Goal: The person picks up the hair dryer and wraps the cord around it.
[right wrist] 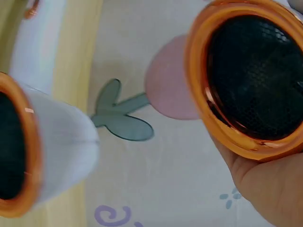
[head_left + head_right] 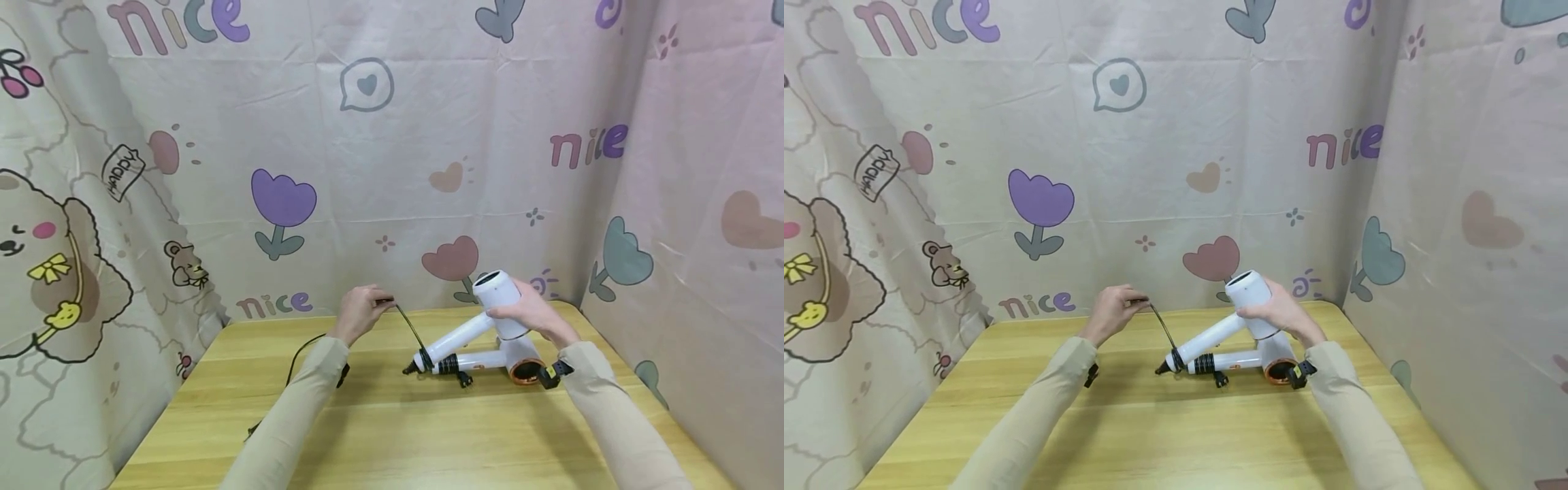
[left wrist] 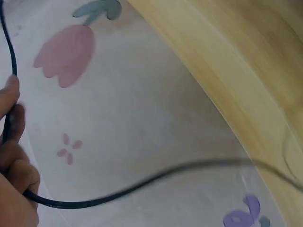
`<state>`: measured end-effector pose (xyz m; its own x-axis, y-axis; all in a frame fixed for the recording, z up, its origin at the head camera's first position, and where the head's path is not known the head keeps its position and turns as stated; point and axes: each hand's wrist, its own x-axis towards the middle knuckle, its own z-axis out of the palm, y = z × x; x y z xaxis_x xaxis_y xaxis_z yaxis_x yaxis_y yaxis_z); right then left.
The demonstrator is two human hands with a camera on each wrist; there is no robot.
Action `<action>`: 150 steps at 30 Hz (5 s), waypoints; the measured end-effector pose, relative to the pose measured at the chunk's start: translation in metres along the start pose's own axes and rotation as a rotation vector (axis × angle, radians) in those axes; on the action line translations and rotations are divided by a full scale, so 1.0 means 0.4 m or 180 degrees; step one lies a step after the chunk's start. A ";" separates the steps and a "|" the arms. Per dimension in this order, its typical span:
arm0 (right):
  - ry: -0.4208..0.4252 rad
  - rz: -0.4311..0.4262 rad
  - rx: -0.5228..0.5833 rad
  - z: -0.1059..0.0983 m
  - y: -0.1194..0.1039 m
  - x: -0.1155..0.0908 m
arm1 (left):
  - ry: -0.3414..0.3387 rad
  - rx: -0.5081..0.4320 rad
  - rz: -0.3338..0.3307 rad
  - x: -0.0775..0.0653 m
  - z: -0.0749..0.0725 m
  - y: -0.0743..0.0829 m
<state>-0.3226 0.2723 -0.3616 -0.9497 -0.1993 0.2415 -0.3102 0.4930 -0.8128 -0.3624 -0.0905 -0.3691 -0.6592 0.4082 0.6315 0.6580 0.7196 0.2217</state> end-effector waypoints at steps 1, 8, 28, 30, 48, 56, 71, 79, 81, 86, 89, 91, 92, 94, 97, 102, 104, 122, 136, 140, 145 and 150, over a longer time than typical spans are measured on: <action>-0.0025 0.0008 0.0005 0.001 0.004 -0.003 | 0.0021 0.0028 -0.0023 -0.003 0.004 -0.006; -0.0092 0.0008 0.0309 0.003 0.021 -0.010 | 0.0096 0.0105 -0.0034 -0.013 0.030 -0.014; 0.0081 0.0629 0.1620 -0.008 0.060 -0.024 | -0.0502 -0.0772 -0.0395 -0.064 0.101 -0.029; 0.0187 0.0771 0.1792 -0.005 0.060 -0.024 | -0.0583 -0.0889 -0.0525 -0.068 0.107 -0.029; 0.1261 0.1576 0.2200 0.050 0.009 0.005 | -0.0931 -0.0456 -0.0090 -0.069 0.095 0.070; 0.1580 0.1157 0.0784 0.055 0.019 0.007 | -0.0692 -0.0258 0.0363 -0.041 0.058 0.091; 0.0800 0.0247 -0.0209 0.050 0.006 0.013 | -0.0273 0.0023 0.0435 0.015 0.003 0.076; 0.0506 0.0058 -0.0037 0.041 -0.003 0.022 | -0.0197 -0.0079 0.0303 0.026 -0.007 0.047; 0.0464 0.0088 0.0004 0.040 -0.004 0.023 | -0.0177 -0.0130 0.0199 0.029 -0.008 0.038; 0.0401 0.0094 0.0020 0.038 -0.010 0.026 | -0.0161 -0.0213 -0.0044 0.036 -0.007 0.020; 0.0336 0.0085 0.0037 0.035 -0.015 0.028 | -0.0281 -0.0229 -0.0129 0.038 -0.005 0.012; 0.0271 0.0106 0.0054 0.031 -0.018 0.028 | -0.0357 -0.0264 -0.0172 0.040 -0.004 0.008; 0.0235 0.0133 0.0059 0.028 -0.020 0.028 | -0.0382 -0.0282 -0.0204 0.041 -0.003 0.006; 0.0193 0.0167 0.0070 0.021 -0.023 0.027 | -0.0393 -0.0356 -0.0267 0.045 -0.003 0.003; 0.0159 0.0200 -0.0005 0.005 -0.027 0.027 | -0.0322 -0.0522 -0.0401 0.054 -0.006 -0.001; 0.0067 0.0265 0.0049 -0.021 -0.027 0.024 | -0.0078 -0.0770 -0.0524 0.064 -0.013 -0.008; 0.0027 0.0285 0.0147 -0.028 -0.023 0.025 | -0.0044 -0.0789 -0.0558 0.066 -0.013 -0.008; -0.0105 0.0344 0.0890 -0.042 0.023 0.006 | -0.0242 -0.1332 -0.1153 0.022 0.044 -0.043; 0.0143 0.0808 0.1729 -0.007 0.043 -0.007 | -0.0835 -0.0321 -0.0512 -0.053 0.128 -0.044; 0.0422 0.0934 0.1881 -0.005 0.036 0.000 | -0.0718 -0.0056 -0.0181 -0.068 0.136 -0.030; 0.0728 0.1153 0.2057 -0.008 0.025 0.002 | -0.0686 0.0140 0.0113 -0.069 0.133 0.000; 0.1105 0.1460 0.2094 0.004 0.019 0.006 | -0.0606 0.0442 0.0425 -0.070 0.136 0.035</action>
<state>-0.3273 0.2742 -0.3679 -0.9674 0.2210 -0.1237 0.0919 -0.1488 -0.9846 -0.3544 -0.0612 -0.4243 -0.6351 0.5936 0.4943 0.6962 0.7171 0.0334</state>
